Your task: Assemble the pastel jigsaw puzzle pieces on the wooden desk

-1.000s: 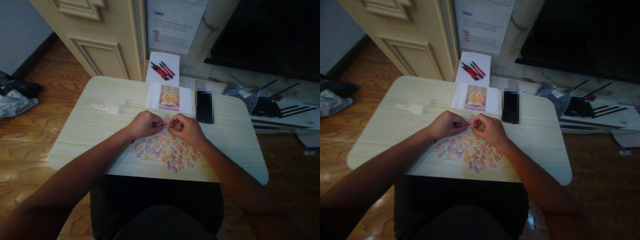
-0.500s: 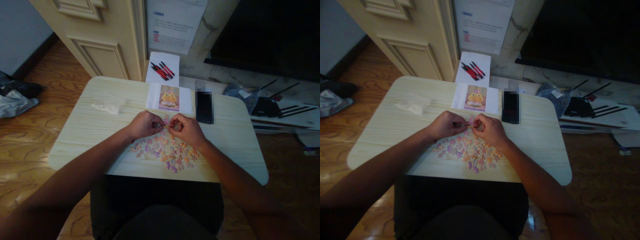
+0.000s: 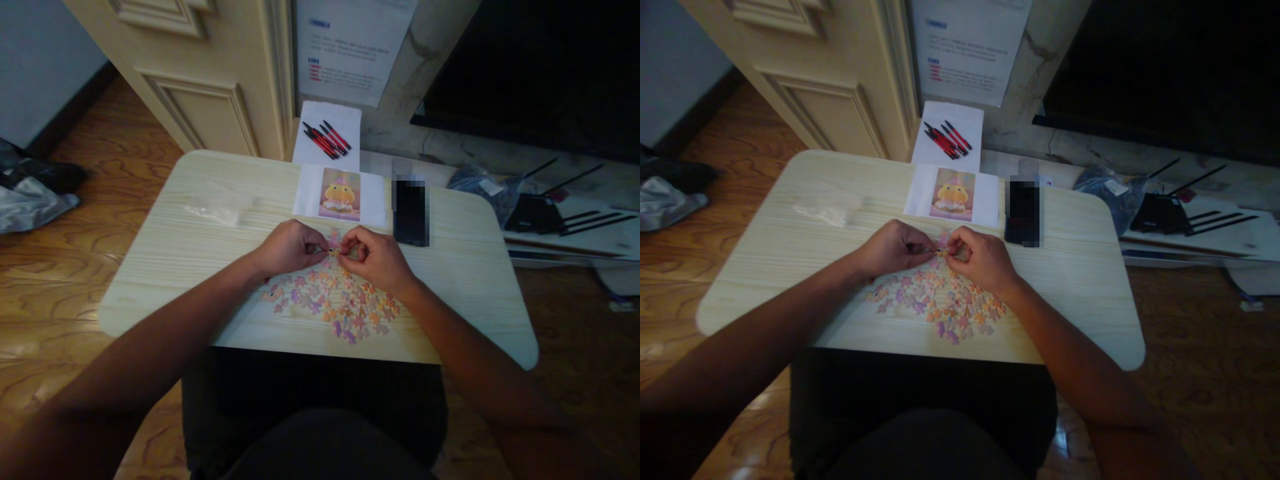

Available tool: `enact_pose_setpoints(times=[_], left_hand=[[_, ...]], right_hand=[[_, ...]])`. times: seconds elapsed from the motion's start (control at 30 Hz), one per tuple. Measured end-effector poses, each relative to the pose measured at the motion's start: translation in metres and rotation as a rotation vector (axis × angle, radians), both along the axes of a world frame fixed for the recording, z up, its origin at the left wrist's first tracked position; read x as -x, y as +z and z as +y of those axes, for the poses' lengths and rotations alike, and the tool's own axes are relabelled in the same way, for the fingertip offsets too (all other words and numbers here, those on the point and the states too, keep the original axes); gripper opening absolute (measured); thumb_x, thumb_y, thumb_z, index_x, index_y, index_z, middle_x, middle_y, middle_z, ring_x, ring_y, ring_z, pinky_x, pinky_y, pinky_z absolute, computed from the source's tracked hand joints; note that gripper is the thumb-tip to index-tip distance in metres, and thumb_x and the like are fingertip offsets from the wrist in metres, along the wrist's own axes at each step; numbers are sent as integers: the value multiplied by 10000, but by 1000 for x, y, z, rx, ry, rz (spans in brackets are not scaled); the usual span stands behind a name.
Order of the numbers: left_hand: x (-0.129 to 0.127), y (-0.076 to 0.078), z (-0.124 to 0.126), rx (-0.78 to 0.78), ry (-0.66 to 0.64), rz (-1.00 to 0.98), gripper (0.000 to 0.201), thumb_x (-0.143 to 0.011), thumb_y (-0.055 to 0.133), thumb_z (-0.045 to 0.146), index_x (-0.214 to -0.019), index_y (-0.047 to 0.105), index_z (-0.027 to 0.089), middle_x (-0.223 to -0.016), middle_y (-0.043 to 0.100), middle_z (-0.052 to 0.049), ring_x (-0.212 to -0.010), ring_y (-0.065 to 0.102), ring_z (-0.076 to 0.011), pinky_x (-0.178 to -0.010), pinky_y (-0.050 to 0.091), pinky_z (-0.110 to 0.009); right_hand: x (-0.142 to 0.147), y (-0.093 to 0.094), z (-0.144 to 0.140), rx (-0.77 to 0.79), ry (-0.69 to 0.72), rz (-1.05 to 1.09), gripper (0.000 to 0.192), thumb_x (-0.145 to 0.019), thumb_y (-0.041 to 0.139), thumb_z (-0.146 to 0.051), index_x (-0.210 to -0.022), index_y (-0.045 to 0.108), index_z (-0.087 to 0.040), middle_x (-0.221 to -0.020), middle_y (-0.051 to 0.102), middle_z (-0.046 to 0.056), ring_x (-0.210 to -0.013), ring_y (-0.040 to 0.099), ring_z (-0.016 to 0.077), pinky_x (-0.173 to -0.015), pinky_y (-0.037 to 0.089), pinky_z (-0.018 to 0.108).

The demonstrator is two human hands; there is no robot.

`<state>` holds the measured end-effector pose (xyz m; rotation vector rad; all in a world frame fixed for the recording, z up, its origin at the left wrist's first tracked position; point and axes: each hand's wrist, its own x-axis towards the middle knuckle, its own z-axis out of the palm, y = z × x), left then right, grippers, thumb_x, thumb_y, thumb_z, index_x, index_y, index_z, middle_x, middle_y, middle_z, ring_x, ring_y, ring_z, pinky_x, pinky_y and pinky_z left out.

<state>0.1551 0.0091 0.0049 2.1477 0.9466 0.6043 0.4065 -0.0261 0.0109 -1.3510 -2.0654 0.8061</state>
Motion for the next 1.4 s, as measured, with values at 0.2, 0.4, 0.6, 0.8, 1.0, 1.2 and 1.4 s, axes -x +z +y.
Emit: enact_pose_setpoints(times=[0.2,0.4,0.6,0.8,1.0,1.2,1.4], left_hand=[[2,1,1,20,-17,-8,188,-907,732,284,-912,890,182,-599,657,31,-523,493,-89,-526,332,-228],[3,-1,3,46,-44,-46,182,-901,740,293,-879,882,181,-627,714,15,-520,508,-89,-529,352,-224],[2,3,2,69,-30,-34,181,-894,739,266,-907,885,159,-607,690,16,-522,504,-94,-543,353,-234],[2,7,1,76,-44,-15,175,-897,744,277,-876,880,169,-602,669,23,-523,492,-89,-553,355,-232],[3,8,2,93,-54,-27,162,-884,759,285,-852,872,175,-608,658,23,-539,494,-92,-563,365,-233],[5,8,4,130,-87,-28,144,-873,761,269,-868,871,176,-632,683,17,-557,527,-101,-578,390,-236],[8,10,4,164,-106,-36,134,-866,761,268,-857,864,181,-580,614,42,-516,480,-83,-535,344,-225]], right_hand=[[-2,2,0,4,19,-1,196,-833,796,-229,-1009,708,-243,-935,828,-13,-588,579,113,-626,446,295],[-11,3,3,-26,47,-13,140,-864,748,-238,-1000,714,-242,-868,791,-6,-595,579,129,-632,452,305],[-18,7,5,-38,141,-43,89,-889,746,-249,-976,733,-232,-782,746,-30,-558,546,115,-636,435,305],[-23,14,5,-57,331,-9,103,-966,745,-325,-947,776,-228,-834,761,4,-660,608,141,-674,473,305],[-22,17,1,-26,471,-26,114,-956,704,-242,-992,812,-251,-952,807,36,-815,721,188,-766,532,333],[-32,22,4,-67,411,-120,124,-899,679,-171,-937,779,-233,-925,774,28,-806,698,189,-764,497,335],[-32,25,3,-29,425,-165,67,-931,728,-265,-954,781,-231,-933,779,32,-815,691,188,-763,481,330]])
